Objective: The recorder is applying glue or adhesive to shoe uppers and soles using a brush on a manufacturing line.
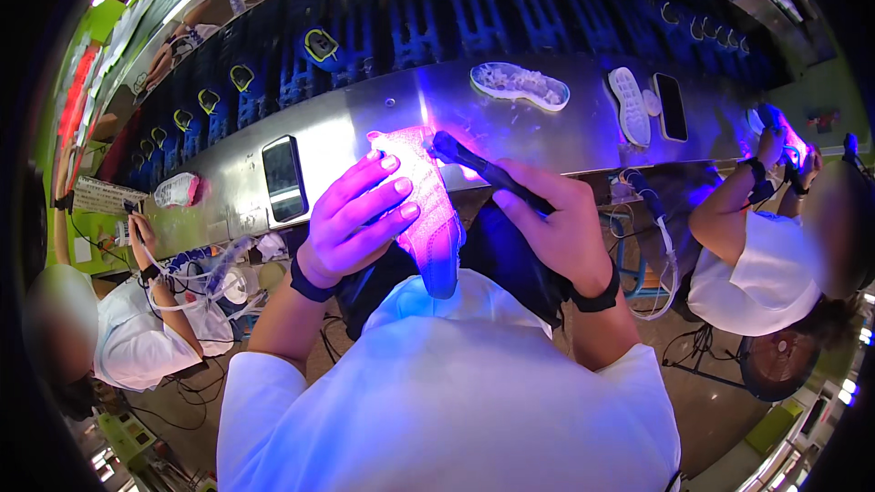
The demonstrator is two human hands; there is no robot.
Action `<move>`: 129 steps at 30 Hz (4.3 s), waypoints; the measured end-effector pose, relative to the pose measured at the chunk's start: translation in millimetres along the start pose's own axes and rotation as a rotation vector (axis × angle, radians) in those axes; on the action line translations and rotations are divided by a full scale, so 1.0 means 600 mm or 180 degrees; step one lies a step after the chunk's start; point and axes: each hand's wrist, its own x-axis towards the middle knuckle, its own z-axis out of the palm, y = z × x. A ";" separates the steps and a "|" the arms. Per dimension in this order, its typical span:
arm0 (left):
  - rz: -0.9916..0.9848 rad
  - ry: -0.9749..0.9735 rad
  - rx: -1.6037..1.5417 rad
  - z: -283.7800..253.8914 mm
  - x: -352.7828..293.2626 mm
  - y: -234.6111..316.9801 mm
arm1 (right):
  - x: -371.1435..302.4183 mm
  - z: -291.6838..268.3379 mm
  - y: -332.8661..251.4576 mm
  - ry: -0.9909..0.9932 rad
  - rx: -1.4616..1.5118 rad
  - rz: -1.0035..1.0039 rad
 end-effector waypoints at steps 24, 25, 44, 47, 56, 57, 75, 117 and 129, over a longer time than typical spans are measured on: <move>-0.0600 -0.0052 0.0218 0.053 -0.008 -0.032 | -0.016 -0.044 0.055 -0.0715 0.0915 0.0878; -0.0632 -0.0050 0.0249 0.049 -0.012 -0.030 | -0.014 -0.041 0.054 -0.0758 0.0921 0.0866; -0.1662 0.0353 -0.0067 0.029 -0.057 -0.013 | -0.034 0.017 0.042 -0.0740 0.1320 0.1280; -0.1891 0.0159 0.0034 0.037 -0.057 -0.010 | -0.053 0.029 0.060 -0.0574 0.1442 0.1287; -0.2361 -0.0317 0.0148 0.047 -0.029 -0.005 | -0.038 -0.007 0.068 -0.0367 -0.0071 0.0337; -0.2385 -0.0382 -0.0036 0.045 -0.024 -0.007 | -0.031 -0.017 0.063 -0.0427 -0.0397 0.0112; -0.3545 -0.0551 -0.2821 0.038 -0.056 -0.021 | 0.021 -0.001 0.077 -0.0587 0.0994 0.1132; -0.4377 0.0579 -0.3098 0.099 -0.005 0.002 | -0.014 -0.069 0.086 -0.1073 0.0249 0.0936; -0.5182 0.1157 -0.4433 0.053 -0.059 0.006 | 0.016 -0.010 0.014 -0.0751 -0.0612 0.0090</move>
